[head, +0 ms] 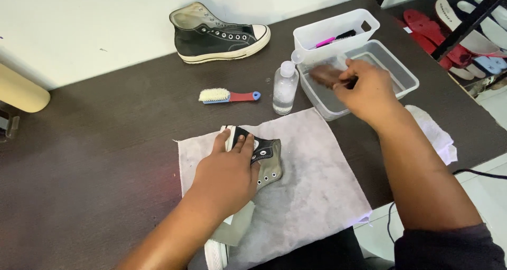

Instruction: The person scrubs a black high-top sneaker with a brush, applies liquid from a bottle, and continues scrubbing the upper and toe areas. The shoe is repositioned during the process, and a cloth is used to wipe the surface.

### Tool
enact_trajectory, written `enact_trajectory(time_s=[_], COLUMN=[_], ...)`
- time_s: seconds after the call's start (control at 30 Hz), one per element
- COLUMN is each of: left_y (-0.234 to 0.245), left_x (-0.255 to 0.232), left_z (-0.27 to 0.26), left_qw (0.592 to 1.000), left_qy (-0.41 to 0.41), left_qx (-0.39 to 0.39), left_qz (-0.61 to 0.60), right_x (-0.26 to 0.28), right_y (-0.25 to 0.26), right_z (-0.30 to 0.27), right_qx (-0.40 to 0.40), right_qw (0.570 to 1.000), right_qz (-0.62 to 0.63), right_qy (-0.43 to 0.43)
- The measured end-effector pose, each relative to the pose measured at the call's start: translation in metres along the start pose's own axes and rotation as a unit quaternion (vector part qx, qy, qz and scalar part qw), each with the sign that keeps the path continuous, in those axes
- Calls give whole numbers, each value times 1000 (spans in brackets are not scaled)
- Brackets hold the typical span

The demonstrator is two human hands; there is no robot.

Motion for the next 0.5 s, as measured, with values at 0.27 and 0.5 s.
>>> enact_trajectory(time_s=[0.27,0.5], left_y=[-2,-1], left_x=[1,2], left_z=[2,1], left_qw=[1000,1000], left_qy=[4,-10], left_qx=[-2,5], left_qz=[3,4], right_x=[14,38], right_y=[-2,12], right_z=[4,19], right_qx=[98,207], right_qw=[991,932], right_qz=[-64,-296], right_qy=[-62,-32])
Point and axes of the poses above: each hand's wrist, its own z-axis towards the middle knuckle, its own y-axis out of the back of the hand, x = y × z, the point moved 1 cm from there along z, towards the middle knuckle, and after that the axes turned 3 degrees about y, right-handed, at the moved point
